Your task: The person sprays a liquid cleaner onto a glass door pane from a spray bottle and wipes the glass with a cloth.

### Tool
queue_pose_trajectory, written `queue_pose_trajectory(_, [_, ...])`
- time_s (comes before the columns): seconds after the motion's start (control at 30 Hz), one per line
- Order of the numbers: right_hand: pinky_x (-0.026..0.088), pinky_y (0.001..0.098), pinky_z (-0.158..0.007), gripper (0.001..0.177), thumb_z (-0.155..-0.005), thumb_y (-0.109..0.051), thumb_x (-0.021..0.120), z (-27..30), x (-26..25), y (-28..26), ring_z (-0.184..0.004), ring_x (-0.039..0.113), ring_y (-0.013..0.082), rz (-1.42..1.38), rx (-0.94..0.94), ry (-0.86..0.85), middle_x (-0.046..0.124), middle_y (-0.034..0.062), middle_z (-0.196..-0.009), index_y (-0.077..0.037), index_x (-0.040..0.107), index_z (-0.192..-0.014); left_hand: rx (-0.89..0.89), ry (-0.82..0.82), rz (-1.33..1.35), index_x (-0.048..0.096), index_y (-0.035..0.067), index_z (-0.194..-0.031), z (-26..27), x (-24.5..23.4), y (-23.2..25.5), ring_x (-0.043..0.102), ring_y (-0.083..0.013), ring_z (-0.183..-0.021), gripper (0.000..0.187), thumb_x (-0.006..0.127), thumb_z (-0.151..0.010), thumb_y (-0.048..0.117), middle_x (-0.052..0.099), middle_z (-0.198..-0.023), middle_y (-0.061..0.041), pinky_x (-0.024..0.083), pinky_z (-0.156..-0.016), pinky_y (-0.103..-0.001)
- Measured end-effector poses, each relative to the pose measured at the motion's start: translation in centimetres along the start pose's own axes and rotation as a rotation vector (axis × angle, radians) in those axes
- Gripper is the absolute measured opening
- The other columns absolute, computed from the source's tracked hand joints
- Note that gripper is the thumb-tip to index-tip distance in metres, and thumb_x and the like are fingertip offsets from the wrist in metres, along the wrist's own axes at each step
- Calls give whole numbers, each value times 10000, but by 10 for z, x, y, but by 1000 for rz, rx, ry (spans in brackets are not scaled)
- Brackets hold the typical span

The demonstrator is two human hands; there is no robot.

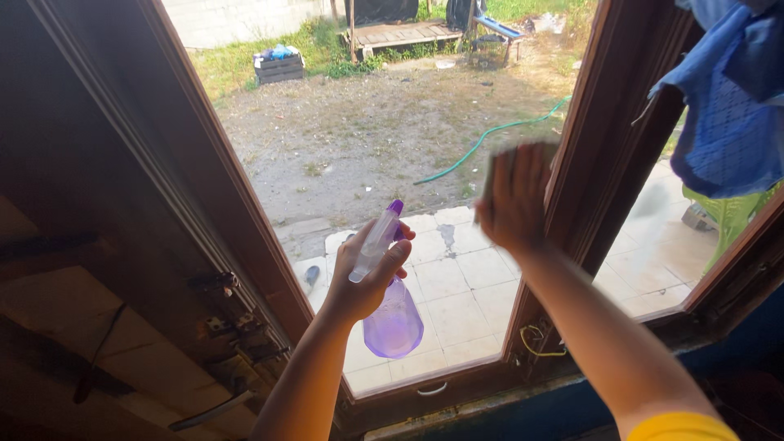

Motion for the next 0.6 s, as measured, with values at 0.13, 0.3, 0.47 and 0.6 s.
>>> queue_pose_trajectory(0.13, [114, 723, -1228, 757, -1054, -530, 416, 101, 24, -13, -1519, 149, 618, -14, -71, -27, 187, 385, -1638, 30, 369, -1562, 25, 18, -17, 677, 20, -1155, -9, 6, 8, 692, -122, -771, 407, 681, -926, 357, 735, -1049, -77, 600, -650, -298])
queue_pose_trajectory(0.3, [167, 705, -1200, 769, -1008, -588, 459, 45, 4, 3, -1509, 203, 566, 10, -196, -59, 250, 344, -1622, -33, 413, -1538, 33, 25, -17, 671, 17, -1171, -23, 9, 19, 687, -130, -746, 421, 684, -928, 362, 727, -1032, -87, 592, -648, -301])
queue_pose_trajectory(0.47, [162, 703, -1260, 775, -1113, -554, 370, -149, -67, 36, -1545, 145, 595, 46, -209, 128, 173, 341, -1680, 3, 287, -1646, 65, 50, -11, 672, 19, -1164, -48, 8, 33, 686, -135, -683, 425, 694, -907, 357, 756, -1053, -86, 575, -624, -297])
queue_pose_trajectory(0.6, [142, 681, -1301, 767, -1136, -572, 278, -245, -121, 37, -1608, 145, 530, 7, -56, 185, 175, 311, -1716, -45, 253, -1693, 89, 52, -21, 662, 18, -1192, -65, 12, 45, 690, -133, -670, 466, 697, -906, 384, 765, -1061, -85, 579, -621, -297])
Point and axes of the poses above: each hand's wrist, its own z-axis away from the middle knuckle, its own x-axis out of the palm, y = z × x, the point moved 1 cm from there along -z, towards the middle knuckle
